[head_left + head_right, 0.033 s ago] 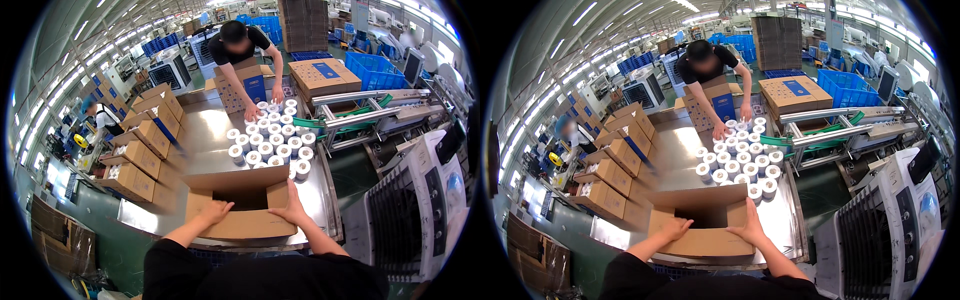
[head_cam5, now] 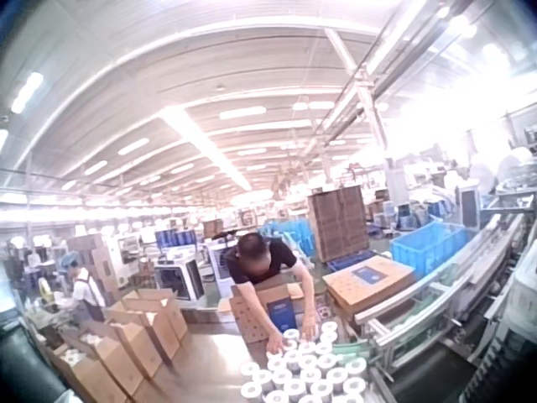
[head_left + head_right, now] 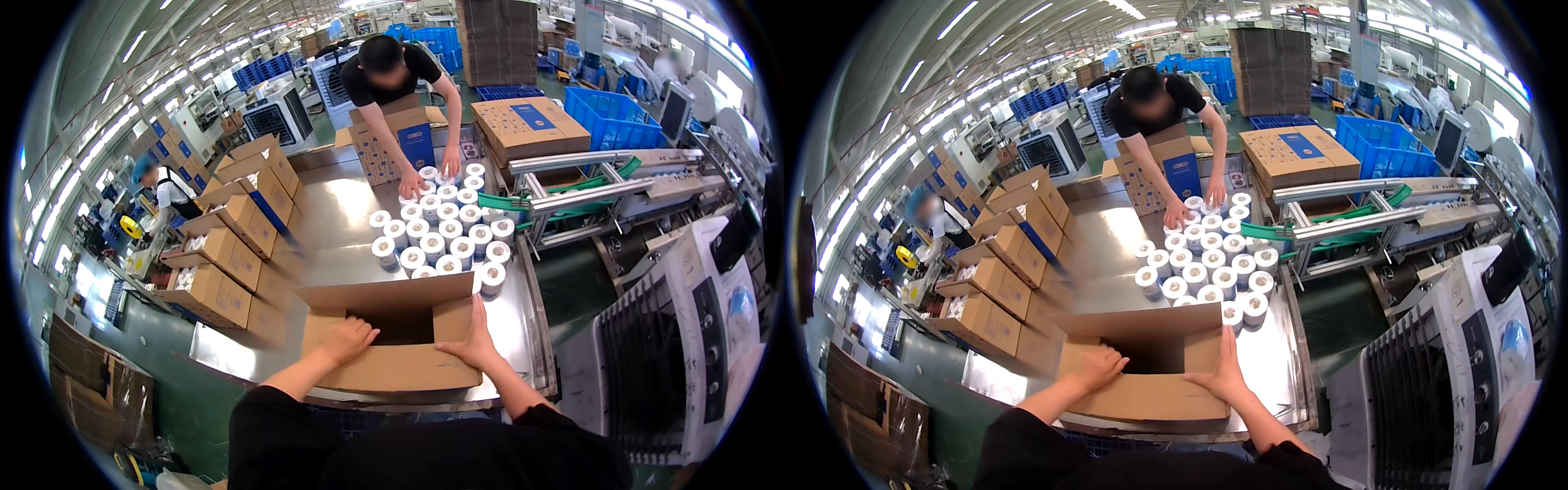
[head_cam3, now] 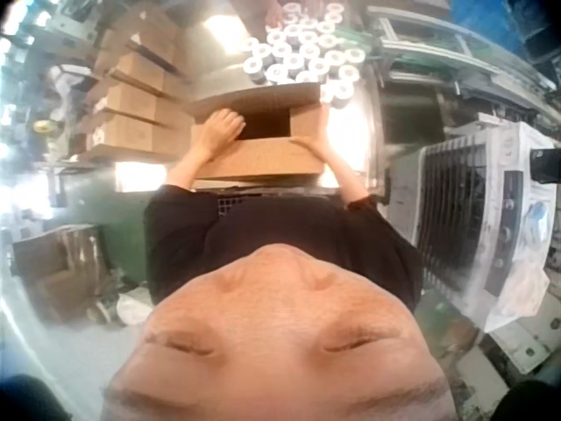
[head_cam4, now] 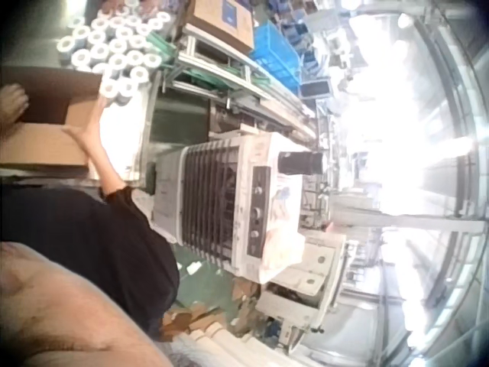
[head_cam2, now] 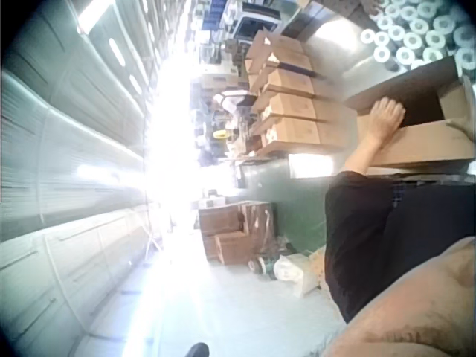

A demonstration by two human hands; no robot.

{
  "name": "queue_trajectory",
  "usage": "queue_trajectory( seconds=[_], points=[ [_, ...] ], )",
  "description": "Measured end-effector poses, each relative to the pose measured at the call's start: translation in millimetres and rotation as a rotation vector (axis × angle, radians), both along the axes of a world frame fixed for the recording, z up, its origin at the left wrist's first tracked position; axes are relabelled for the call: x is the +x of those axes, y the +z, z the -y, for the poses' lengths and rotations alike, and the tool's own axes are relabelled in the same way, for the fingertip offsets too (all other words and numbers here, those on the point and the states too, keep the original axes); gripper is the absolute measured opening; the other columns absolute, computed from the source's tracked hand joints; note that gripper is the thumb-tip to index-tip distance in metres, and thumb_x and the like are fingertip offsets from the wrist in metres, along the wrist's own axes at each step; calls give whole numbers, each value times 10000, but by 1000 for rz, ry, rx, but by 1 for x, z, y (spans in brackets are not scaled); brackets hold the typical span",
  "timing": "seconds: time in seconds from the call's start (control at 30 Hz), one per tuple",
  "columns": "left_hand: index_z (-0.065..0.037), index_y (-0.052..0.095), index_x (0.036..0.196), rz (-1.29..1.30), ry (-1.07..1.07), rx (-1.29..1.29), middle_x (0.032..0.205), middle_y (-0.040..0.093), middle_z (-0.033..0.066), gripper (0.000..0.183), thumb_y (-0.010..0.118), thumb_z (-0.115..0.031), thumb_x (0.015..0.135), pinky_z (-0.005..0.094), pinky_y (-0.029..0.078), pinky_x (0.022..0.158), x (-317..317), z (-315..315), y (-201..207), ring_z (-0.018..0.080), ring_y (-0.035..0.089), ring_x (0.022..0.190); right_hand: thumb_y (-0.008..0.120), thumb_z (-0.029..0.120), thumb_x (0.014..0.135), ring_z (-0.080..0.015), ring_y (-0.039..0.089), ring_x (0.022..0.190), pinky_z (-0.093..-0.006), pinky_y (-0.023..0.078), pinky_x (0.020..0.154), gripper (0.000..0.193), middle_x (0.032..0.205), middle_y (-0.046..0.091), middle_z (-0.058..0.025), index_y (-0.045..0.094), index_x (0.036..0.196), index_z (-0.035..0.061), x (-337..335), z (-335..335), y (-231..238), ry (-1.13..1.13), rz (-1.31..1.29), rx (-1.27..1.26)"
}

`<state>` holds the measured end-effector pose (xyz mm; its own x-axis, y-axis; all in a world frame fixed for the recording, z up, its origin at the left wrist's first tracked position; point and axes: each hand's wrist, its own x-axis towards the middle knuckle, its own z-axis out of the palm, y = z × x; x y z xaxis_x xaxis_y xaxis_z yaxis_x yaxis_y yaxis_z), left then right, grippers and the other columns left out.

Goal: The person packs cylindrical rolls into cardboard boxes on a factory floor. They repeatedly pick up rolls from a metal table, place them into a box, and then move the filled box aside to retrieve a new one. The process is continuous and repetitive, with the person handling the rolls by hand.

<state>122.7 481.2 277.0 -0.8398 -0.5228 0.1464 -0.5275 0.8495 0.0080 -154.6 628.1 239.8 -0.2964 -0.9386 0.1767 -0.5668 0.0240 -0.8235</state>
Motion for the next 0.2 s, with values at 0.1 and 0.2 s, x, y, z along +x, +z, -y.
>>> queue_trajectory(
  seconds=[0.1,0.2],
  points=[
    [-77,573,998,-465,-207,-424,970,564,124,260,654,-183,775,431,441,811,-30,36,64,313,538,919,892,355,567,-372,70,1431,-394,187,1149,1331,1529,80,-240,-17,1457,-34,-7,0,6,13,164,58],
    [-57,523,1185,-394,129,-314,1153,553,170,441,646,-208,790,441,413,927,-18,65,63,353,509,1075,888,330,583,-381,43,1431,-390,180,1151,1276,1538,90,-196,27,1471,13,-10,-3,9,132,543,111]
  ],
)
